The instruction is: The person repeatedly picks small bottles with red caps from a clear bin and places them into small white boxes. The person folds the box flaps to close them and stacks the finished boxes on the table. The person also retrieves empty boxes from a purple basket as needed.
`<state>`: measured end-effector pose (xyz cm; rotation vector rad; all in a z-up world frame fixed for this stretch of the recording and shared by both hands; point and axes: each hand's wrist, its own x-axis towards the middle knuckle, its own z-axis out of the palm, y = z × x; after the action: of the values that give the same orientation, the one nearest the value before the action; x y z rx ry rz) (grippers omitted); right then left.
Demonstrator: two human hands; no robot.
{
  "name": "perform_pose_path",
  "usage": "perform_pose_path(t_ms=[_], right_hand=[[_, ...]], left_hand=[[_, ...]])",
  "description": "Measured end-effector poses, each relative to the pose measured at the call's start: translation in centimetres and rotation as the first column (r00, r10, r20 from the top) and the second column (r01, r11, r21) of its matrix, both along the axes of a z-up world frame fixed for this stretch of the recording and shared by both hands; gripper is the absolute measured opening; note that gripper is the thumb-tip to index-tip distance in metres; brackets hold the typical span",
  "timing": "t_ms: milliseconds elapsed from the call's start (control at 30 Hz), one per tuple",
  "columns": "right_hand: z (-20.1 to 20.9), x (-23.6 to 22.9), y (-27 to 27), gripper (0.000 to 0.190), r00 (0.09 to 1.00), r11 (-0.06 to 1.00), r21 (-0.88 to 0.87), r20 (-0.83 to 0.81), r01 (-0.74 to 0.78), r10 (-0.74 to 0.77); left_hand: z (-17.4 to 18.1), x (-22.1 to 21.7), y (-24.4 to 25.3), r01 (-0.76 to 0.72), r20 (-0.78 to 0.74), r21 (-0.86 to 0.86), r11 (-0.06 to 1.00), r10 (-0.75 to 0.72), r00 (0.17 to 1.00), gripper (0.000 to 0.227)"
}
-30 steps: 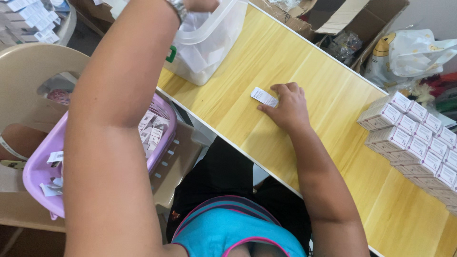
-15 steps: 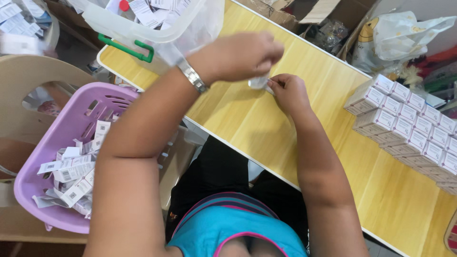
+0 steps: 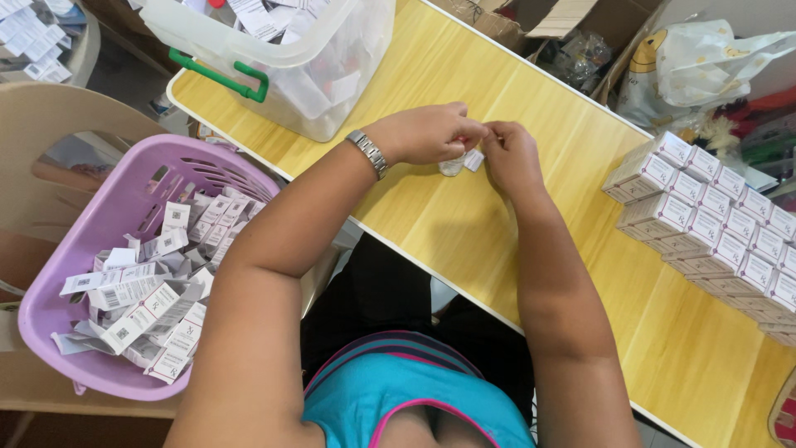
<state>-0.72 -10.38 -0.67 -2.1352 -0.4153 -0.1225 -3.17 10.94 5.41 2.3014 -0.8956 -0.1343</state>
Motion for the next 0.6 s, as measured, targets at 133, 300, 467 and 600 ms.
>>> perform_pose_path(t_ms=[133,300,467,600], right_hand=[[0.9,-0.8,0.5,0.016,0.99,0.994,-0.069,0.121,0.082,-0.074],[1.3,-1.5,1.0,0.013,0.989,0.998,0.006,0.13,0.063,-0.063],[2.4,-2.4,1.9,0.013,0.957,0.994,0.11,0.291,-0.012,-0.02],[4.4,-5.5,2.9,0.02,0.712,0.99,0.093,0.702,-0.11,0.013]], left_hand=[[0.1,-0.2,-0.2,-0.044,0.013,0.029,0.999,0.043,0.999,0.012],[0.2,-1.2,0.5,-0.012,0.04,0.043,0.999,0.01,0.999,0.006],[1.1,-3.1,1.0,-0.065,0.107,0.045,0.997,0.06,0.992,0.036],[2.0,-6.2,2.5,-0.142,0.337,0.036,0.989,0.122,0.934,0.036]])
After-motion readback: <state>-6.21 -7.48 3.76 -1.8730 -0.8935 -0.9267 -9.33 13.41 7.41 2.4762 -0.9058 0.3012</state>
